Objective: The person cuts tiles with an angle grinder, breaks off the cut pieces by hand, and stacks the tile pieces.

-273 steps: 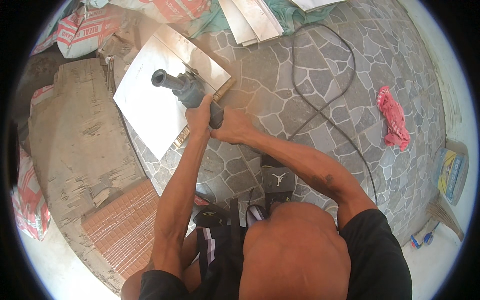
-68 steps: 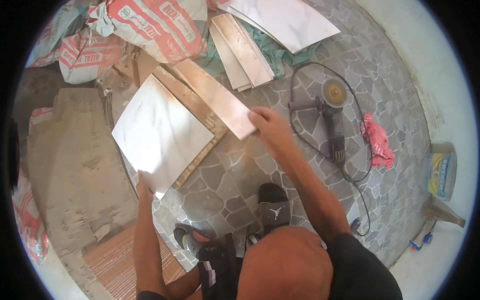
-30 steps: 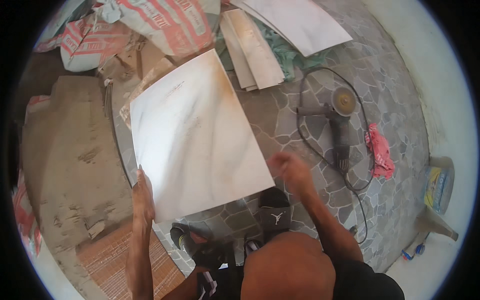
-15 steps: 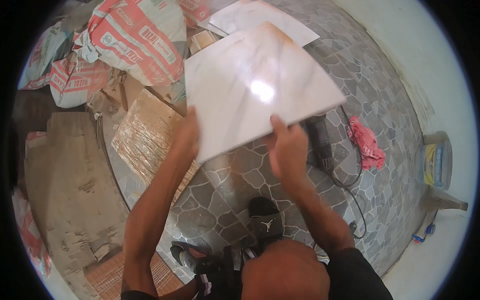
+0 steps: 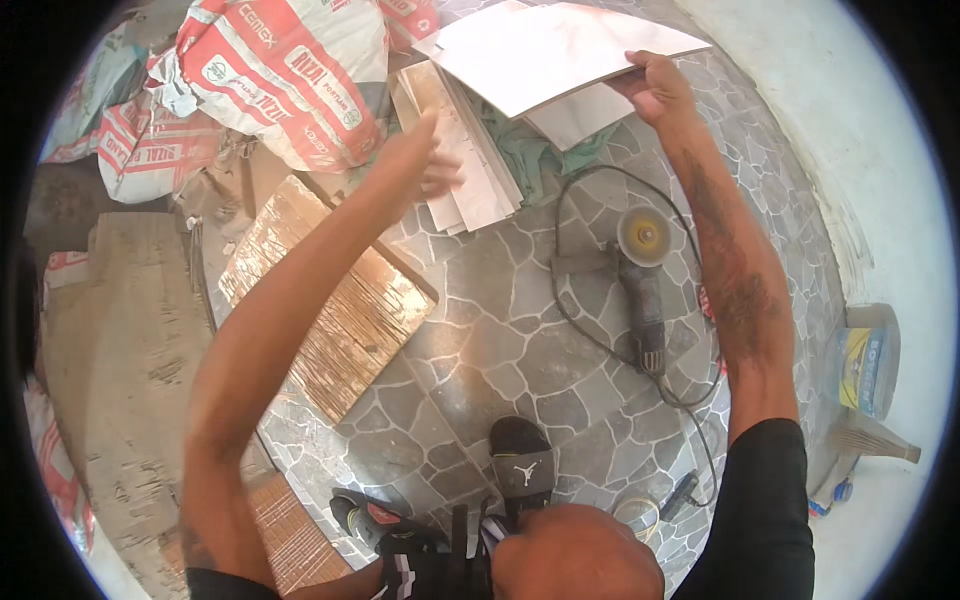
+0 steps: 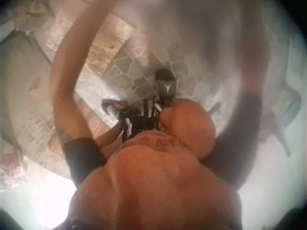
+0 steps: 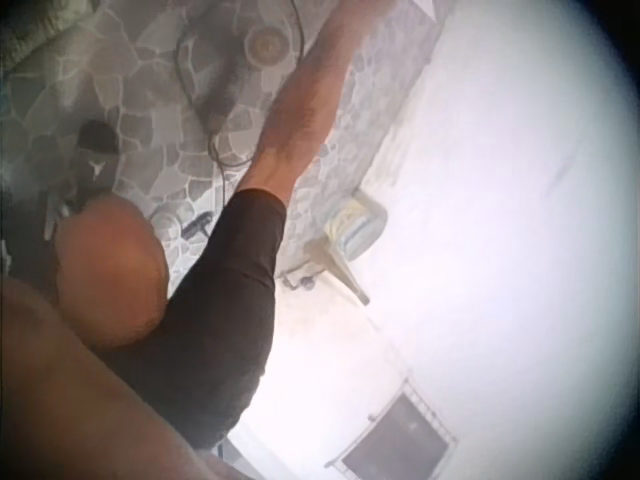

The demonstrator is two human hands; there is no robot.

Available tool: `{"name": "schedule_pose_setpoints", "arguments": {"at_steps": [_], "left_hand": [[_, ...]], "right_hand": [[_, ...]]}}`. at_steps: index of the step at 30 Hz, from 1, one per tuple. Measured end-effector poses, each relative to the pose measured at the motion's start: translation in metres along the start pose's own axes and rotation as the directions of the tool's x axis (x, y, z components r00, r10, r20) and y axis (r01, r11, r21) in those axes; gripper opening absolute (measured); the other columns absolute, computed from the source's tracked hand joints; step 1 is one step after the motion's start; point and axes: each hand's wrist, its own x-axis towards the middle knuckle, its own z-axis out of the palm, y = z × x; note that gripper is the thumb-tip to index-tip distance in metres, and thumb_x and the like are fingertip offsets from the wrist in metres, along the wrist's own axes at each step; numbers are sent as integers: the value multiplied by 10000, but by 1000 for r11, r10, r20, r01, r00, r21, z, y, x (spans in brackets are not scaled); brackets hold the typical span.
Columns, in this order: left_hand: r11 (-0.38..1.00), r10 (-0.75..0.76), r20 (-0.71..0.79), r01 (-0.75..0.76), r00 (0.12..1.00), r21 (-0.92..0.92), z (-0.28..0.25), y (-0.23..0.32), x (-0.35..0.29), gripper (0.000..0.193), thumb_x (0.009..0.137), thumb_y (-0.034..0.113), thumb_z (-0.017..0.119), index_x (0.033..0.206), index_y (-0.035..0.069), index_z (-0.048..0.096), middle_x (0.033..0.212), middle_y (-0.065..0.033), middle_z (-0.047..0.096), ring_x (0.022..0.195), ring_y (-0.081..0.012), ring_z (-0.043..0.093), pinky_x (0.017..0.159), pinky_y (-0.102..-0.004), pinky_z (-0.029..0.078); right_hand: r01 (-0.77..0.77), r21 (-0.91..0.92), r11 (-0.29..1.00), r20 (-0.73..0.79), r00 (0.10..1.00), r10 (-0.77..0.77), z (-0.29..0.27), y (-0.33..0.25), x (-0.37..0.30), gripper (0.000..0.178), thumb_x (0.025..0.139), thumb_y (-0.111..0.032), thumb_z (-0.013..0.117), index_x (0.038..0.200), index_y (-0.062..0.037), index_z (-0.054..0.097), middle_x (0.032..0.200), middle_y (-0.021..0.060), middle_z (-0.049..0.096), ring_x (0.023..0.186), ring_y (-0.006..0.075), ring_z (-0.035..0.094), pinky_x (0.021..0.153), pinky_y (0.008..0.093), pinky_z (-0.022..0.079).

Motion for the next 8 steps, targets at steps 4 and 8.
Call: {"name": "schedule_pose_setpoints", "arguments": {"at_steps": [4,8], "left_hand": [[727,144,119,-186,982,661,-92,-57,-90,524,1026,415,413,1252,-38,549,1169,-196,597,1083,-272,578,986,-389,417],[685,126,-13,-78,992,724,-170,-90,-183,577,1030,390,417,1475,22,425,1569,-182,352,1490,-356,236,1206,-374,164]], "right_hand": [[32,-38,999,1,999,-32,-28,-2,34,447,954,-17,503,1342,150,357,1379,288,481,1288,399,500,1165,528,371],[-53,-6,999,58,997,53,-9,12,52,523,959,-57,516,1382,166,305,1443,308,420,1348,416,443,1187,519,338]]}}
